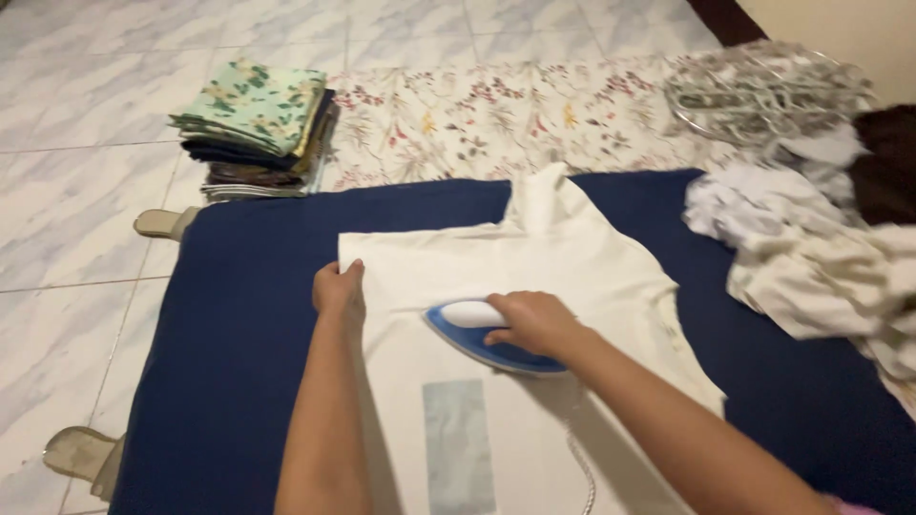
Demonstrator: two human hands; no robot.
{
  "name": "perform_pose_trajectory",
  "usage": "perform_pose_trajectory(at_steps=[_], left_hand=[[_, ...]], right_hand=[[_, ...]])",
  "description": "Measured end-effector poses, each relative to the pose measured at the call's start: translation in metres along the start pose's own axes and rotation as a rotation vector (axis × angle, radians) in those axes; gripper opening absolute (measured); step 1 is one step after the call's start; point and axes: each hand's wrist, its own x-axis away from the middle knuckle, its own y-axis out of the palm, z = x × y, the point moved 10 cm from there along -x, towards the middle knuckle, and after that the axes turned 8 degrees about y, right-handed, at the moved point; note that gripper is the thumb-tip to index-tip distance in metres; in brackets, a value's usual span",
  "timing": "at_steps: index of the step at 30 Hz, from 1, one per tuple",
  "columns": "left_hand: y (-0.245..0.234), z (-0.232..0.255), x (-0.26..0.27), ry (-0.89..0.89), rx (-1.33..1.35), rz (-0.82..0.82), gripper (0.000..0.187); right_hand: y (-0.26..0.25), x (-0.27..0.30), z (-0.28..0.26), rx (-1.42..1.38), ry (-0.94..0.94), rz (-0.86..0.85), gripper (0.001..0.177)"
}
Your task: The person irons a white t-shirt laid on a blue mat on the floor. They smooth the fabric with one hand and move the iron over the body and sleeves, then flip the shirt to iron the other side.
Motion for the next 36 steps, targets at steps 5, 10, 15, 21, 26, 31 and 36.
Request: perform_pose_trajectory(at_steps=[5, 10, 15, 21, 26, 31, 36], left_hand=[[0.004, 0.014, -0.026, 0.088, 0.133, -0.058, 0.026], [-0.060, 0.011, 0.003, 0.119, -0.382, 0.032, 0.039], [-0.106, -0.005, 0.116, 0.083, -0.590, 0.002, 0.047], [-0.112, 0.019, 0.176, 0.110, -0.550, 0.063, 0.035], [-0.108, 0.030, 0.171, 0.058, -0.489, 0.040, 0.037], [-0.107, 0.031, 0.161, 0.017, -0.531, 0.015, 0.037], [-0.093, 0.043, 0.160, 0.224, -0.824, 0.044, 0.034]], right_hand=[[0.008, -0.068, -0.061, 0.005, -0.044, -0.066, 0.065], [0.003, -0.091, -0.081, -0.031, -0.104, -0.035, 0.069], [0.002, -0.062, -0.041, 0.021, -0.114, -0.098, 0.071], [-0.014, -0.019, 0.017, 0.136, 0.054, -0.169, 0.070], [-0.006, -0.043, -0.033, 0.154, -0.069, -0.130, 0.074], [0.007, -0.095, -0.101, 0.116, -0.131, -0.001, 0.069], [0.012, -0.136, -0.141, 0.086, -0.118, 0.065, 0.068]])
